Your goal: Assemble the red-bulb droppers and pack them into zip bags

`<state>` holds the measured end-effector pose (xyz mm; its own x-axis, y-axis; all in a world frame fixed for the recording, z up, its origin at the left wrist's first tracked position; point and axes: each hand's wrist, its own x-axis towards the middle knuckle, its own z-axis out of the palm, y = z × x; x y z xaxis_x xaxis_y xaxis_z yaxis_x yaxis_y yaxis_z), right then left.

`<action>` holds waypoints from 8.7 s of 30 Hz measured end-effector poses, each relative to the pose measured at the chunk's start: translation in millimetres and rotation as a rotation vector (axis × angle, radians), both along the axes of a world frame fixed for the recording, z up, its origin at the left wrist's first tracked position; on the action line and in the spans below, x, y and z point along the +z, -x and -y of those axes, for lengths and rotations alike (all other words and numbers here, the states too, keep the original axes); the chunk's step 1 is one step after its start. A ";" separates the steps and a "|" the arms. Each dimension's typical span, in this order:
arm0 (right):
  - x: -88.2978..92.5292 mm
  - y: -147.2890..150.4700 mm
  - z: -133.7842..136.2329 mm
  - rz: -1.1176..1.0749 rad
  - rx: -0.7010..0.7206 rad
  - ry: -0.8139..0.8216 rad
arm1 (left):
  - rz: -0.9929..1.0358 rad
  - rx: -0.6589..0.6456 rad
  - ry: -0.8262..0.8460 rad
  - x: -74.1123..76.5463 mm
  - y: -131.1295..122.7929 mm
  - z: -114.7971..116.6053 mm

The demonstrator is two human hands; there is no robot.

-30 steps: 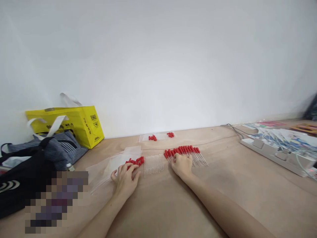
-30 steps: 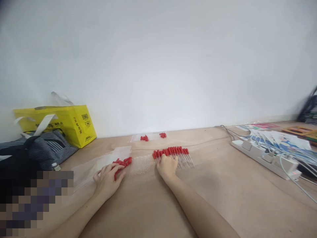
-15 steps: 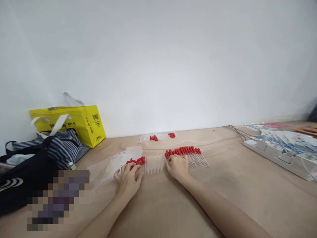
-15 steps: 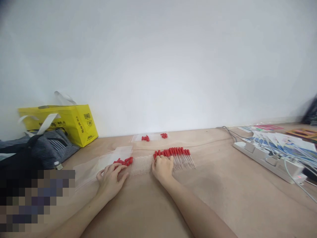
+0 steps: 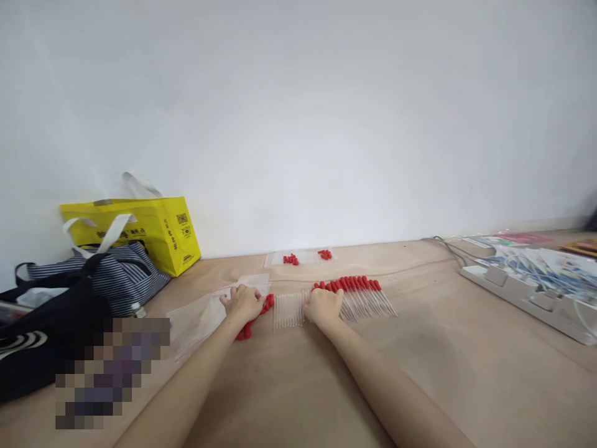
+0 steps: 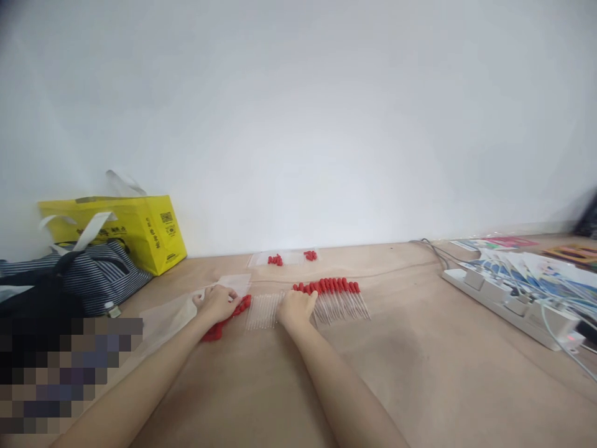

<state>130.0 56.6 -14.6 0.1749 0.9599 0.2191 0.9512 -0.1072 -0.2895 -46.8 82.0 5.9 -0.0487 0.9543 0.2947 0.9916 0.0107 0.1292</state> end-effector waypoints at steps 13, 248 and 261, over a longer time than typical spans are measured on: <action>1.3 -42.0 29.5 -0.105 0.230 -0.171 | 0.018 -0.266 -0.116 3.4 -21.0 63.5; -12.7 -44.8 82.2 -0.262 0.403 -0.169 | 0.085 -0.407 -0.209 -15.4 -7.7 84.6; -11.5 -9.1 22.9 0.002 0.121 -0.116 | -0.074 -0.381 -0.196 -23.2 11.0 59.4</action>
